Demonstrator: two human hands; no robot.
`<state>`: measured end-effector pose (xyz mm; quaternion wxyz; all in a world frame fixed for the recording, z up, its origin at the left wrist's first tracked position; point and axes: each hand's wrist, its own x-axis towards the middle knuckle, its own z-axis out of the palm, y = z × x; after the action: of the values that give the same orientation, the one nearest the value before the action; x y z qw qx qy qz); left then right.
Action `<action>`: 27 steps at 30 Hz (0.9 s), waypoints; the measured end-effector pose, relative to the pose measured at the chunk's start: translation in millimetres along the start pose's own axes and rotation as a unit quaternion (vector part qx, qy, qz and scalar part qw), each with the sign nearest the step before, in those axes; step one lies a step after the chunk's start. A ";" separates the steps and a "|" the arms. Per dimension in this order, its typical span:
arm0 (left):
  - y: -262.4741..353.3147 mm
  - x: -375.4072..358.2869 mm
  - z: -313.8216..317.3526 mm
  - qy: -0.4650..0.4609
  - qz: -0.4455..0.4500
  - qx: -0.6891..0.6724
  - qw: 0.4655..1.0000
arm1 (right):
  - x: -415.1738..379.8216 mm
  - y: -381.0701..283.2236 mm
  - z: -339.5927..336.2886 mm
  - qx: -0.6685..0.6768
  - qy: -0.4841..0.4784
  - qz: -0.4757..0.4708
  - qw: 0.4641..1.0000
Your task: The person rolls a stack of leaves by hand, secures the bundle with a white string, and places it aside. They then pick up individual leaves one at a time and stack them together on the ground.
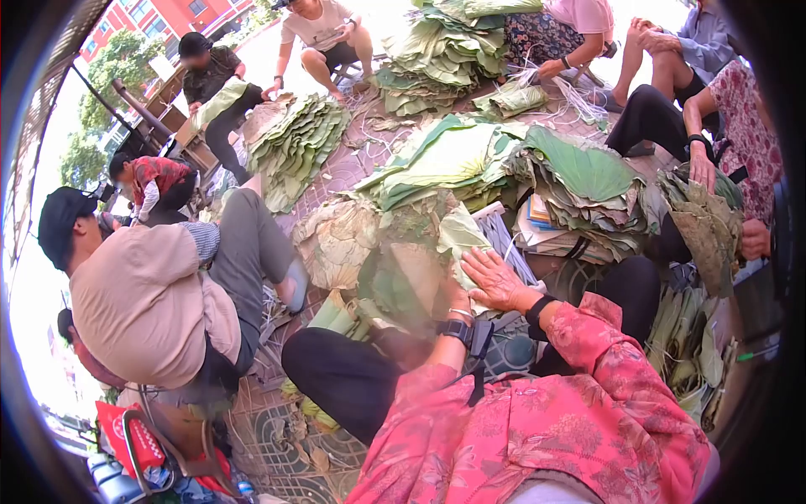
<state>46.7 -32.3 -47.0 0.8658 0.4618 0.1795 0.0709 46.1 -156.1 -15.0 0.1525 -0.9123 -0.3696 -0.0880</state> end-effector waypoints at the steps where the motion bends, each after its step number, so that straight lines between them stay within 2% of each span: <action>1: 4.0 -1.3 2.3 0.016 0.035 0.044 0.998 | -1.1 -0.3 0.7 0.002 -0.004 -0.009 1.000; 5: 22.4 -6.0 -5.4 0.038 0.105 0.224 0.968 | 2.2 -2.6 0.5 -0.026 -0.038 0.000 0.999; 6: 20.3 -4.9 -10.0 0.068 0.124 0.189 0.972 | 2.9 -4.0 1.7 -0.024 -0.043 0.005 0.999; 10: 35.3 -2.1 -28.9 0.035 0.170 0.297 0.939 | 4.4 -6.8 -1.2 -0.020 -0.055 0.022 0.998; 11: 34.3 -1.8 -37.6 0.028 0.199 0.417 0.886 | 4.7 -8.3 -2.3 -0.018 -0.057 0.024 0.998; 13: 33.9 -2.4 -52.4 0.014 0.242 0.633 0.736 | 6.8 -10.1 -2.9 -0.003 -0.059 0.040 0.997; 15: 30.3 -4.5 -57.6 0.011 0.248 0.672 0.697 | 11.0 -7.0 2.4 0.027 -0.076 0.068 0.994; 16: 33.5 -9.3 -57.7 0.009 0.259 0.699 0.667 | 12.3 -9.4 5.4 0.004 -0.017 0.053 0.998; 17: 36.6 -14.0 -55.5 0.008 0.268 0.725 0.635 | 14.9 -9.1 6.3 0.000 -0.019 0.050 0.999; 18: 38.0 -19.9 -51.8 0.027 0.203 0.753 0.625 | 18.1 -8.1 6.7 -0.006 -0.021 0.049 0.999; 19: 46.4 -25.1 -49.3 0.037 0.174 0.764 0.620 | 22.5 -9.1 3.2 -0.011 -0.023 0.047 0.999; 21: 68.6 -33.2 -53.5 0.058 0.113 0.784 0.607 | 36.9 -14.1 -8.6 -0.035 -0.097 0.069 0.992; 22: 73.1 -30.7 -63.1 0.074 0.110 0.781 0.611 | 43.2 -17.0 -10.7 -0.047 -0.133 0.078 0.987; 26: 82.2 -21.2 -99.0 0.171 0.026 0.771 0.613 | 50.0 -16.9 9.8 -0.034 0.007 -0.045 0.998; 27: 80.3 -22.0 -107.1 0.210 0.035 0.737 0.641 | 52.8 -13.6 16.1 -0.050 0.031 -0.088 0.994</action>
<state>-10.5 89.4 -29.9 0.1745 0.9257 0.3332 0.0411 75.0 -107.1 -12.7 0.1103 -0.8793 -0.4391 -0.1480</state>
